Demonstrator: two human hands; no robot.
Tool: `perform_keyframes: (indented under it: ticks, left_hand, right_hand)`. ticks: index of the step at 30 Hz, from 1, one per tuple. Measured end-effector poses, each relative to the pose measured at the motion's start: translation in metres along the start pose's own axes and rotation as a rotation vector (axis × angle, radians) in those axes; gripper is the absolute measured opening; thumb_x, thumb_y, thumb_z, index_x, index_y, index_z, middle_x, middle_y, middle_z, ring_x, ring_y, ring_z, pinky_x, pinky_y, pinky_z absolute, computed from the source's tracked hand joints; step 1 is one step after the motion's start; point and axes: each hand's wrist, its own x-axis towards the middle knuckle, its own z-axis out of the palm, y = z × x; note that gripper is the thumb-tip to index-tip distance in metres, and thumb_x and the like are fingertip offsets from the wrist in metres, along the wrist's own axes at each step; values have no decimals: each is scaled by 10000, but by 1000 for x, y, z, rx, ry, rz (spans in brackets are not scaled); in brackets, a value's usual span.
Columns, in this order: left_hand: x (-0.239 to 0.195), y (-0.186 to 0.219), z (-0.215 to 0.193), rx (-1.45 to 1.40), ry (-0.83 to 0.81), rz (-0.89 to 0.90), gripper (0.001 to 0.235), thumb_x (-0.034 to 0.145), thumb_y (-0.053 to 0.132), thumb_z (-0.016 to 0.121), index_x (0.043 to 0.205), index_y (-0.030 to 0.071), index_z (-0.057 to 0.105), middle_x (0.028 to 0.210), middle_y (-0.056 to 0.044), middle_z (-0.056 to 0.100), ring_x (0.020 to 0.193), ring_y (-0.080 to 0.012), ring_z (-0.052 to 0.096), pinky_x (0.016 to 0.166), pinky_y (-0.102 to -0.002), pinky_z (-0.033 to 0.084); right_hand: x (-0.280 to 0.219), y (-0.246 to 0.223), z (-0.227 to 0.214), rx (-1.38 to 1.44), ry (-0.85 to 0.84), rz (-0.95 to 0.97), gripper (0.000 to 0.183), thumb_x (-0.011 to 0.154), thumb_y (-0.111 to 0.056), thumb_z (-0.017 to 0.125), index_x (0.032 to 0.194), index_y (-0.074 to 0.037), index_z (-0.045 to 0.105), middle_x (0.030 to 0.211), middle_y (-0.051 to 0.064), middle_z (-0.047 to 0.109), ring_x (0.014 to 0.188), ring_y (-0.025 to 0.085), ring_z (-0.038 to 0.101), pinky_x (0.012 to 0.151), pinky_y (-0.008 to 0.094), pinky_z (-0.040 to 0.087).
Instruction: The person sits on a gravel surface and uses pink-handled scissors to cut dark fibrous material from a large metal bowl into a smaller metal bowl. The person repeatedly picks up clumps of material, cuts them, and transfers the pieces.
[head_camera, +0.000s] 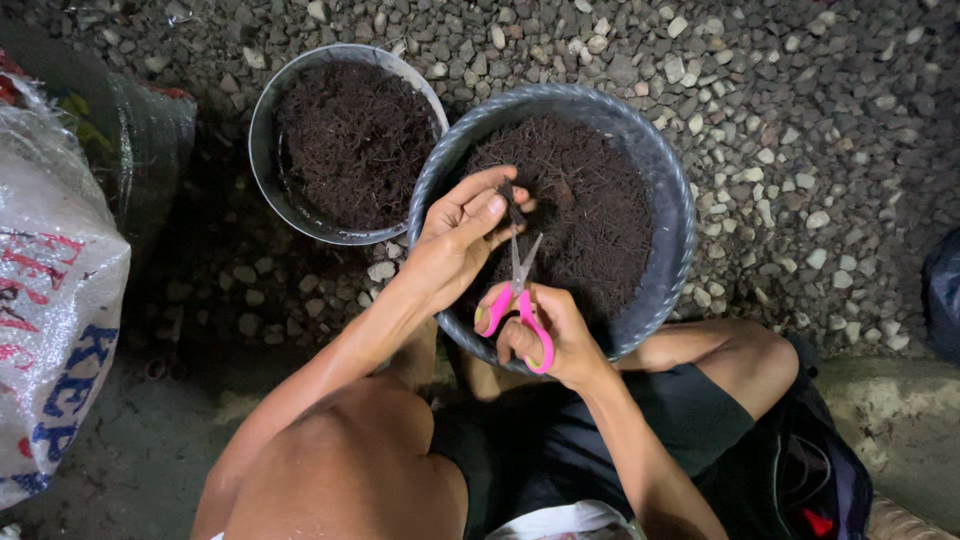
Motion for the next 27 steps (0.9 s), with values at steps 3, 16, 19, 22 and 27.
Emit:
perform_keyframes:
  ticks: [3,16,19,22,27]
  left_hand:
    - [-1,0,0,1,3,25,340,1019,72,638,1356,54,606,1265,-84,690,1153,-149,604,1016,-325,471]
    - [-13,6,22,832,80,423,164,923,-5,772,1063,10,689,1016,-49,679,934,-103,632,831,-245,499]
    - [-17,15,31,982,81,537,155,902,-3,780,1032,8,695,1015,-87,707,969,-156,672,872,-274,531]
    - [-18,22,39,1192,87,635,133,865,-12,796,969,-3,714,978,-126,730,938,-222,698,850,-310,545]
    - [-21,26,42,1232,-37,612,130,851,-30,766,967,-19,709,1003,-148,723,917,-267,740,805,-344,591]
  right_hand:
    - [-2,1,3,-97,105,121,460,893,-338,794,1159,8,649,973,61,721,692,97,641,607,233,518]
    - [10,-14,-9,-221,161,167,310,829,-142,861,1033,9,682,854,17,685,671,65,618,579,218,505]
    - [11,-18,-9,-144,172,183,328,788,-93,875,1034,13,685,840,43,700,627,78,617,532,215,479]
    - [13,-22,-9,-95,198,159,418,758,-68,884,1108,11,670,875,61,709,636,81,620,535,220,491]
    - [21,-25,-12,-81,150,3,589,758,-47,883,1277,1,609,1078,45,714,975,86,686,881,244,573]
